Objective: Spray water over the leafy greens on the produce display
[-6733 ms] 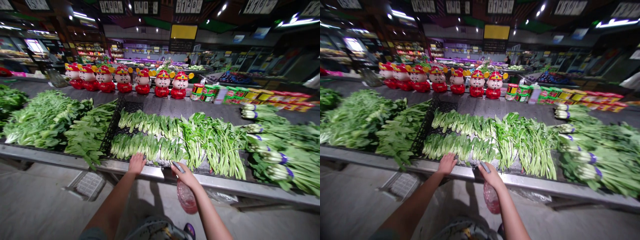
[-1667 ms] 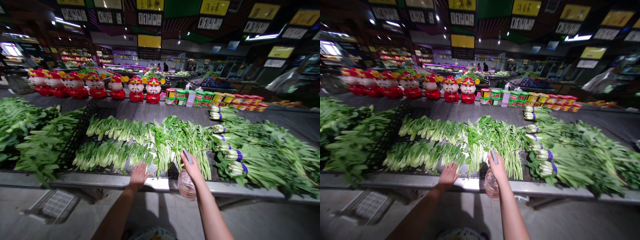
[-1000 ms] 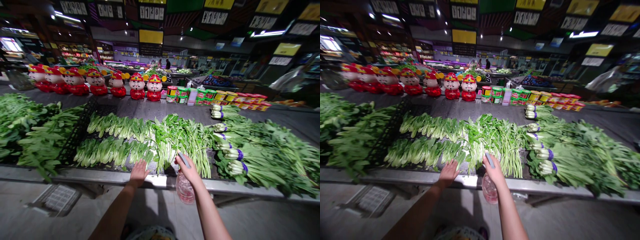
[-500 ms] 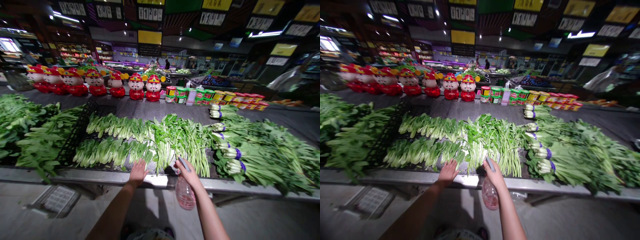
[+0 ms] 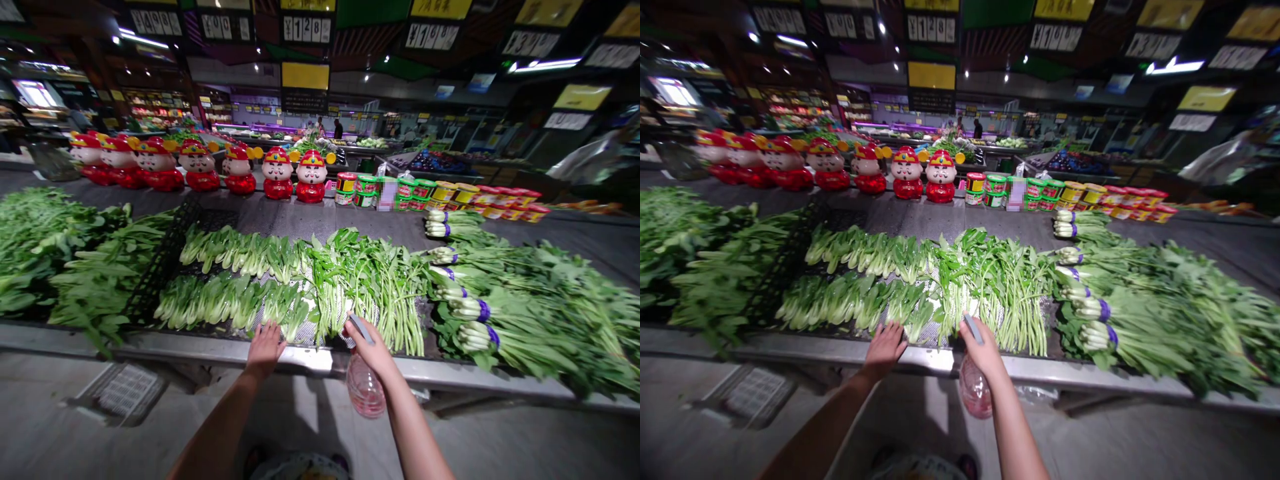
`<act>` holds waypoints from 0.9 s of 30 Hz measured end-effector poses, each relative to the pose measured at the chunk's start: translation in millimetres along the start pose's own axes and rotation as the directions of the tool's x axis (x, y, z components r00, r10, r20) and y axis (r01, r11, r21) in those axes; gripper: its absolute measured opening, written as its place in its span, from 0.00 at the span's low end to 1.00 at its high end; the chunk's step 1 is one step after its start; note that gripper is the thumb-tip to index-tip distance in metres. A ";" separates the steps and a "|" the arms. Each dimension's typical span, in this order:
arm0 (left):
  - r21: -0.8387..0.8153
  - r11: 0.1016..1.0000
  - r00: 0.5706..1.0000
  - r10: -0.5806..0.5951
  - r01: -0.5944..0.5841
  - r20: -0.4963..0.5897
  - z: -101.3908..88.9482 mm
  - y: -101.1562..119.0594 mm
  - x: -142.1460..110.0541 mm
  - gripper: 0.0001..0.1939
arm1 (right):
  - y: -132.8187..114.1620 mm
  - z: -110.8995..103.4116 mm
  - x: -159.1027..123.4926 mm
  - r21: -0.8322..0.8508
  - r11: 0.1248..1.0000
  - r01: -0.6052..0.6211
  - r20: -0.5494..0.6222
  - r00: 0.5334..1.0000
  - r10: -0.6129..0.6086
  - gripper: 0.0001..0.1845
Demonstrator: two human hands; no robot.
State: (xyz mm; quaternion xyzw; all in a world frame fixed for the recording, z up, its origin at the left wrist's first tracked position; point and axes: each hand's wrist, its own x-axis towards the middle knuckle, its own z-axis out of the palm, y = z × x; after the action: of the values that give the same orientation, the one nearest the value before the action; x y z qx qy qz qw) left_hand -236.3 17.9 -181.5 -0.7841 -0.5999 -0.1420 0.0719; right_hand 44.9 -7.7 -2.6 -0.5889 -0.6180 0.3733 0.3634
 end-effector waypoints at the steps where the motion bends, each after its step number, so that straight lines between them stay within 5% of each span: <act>1: -0.003 1.000 1.000 0.006 -0.006 -0.009 0.9 -0.4 -0.7 0.24 | -0.1 0.7 0.0 -0.020 1.000 0.009 0.002 1.000 -0.009 0.25; 10: -0.054 0.999 0.995 0.002 -0.008 -0.102 4.7 1.3 -3.1 0.22 | 6.5 2.4 -3.0 -0.098 0.995 0.029 0.038 0.999 -0.025 0.24; 27: -0.100 0.992 0.997 -0.066 0.070 0.044 -8.1 5.7 -1.1 0.25 | 1.1 22.6 -9.1 -0.089 0.995 0.043 0.180 0.983 -0.027 0.23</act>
State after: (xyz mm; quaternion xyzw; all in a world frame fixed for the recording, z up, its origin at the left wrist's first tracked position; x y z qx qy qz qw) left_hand -232.1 13.1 -173.8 -0.7684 -0.6197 -0.1590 0.0149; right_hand 25.7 -17.5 -14.0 -0.5583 -0.6750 0.3891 0.2852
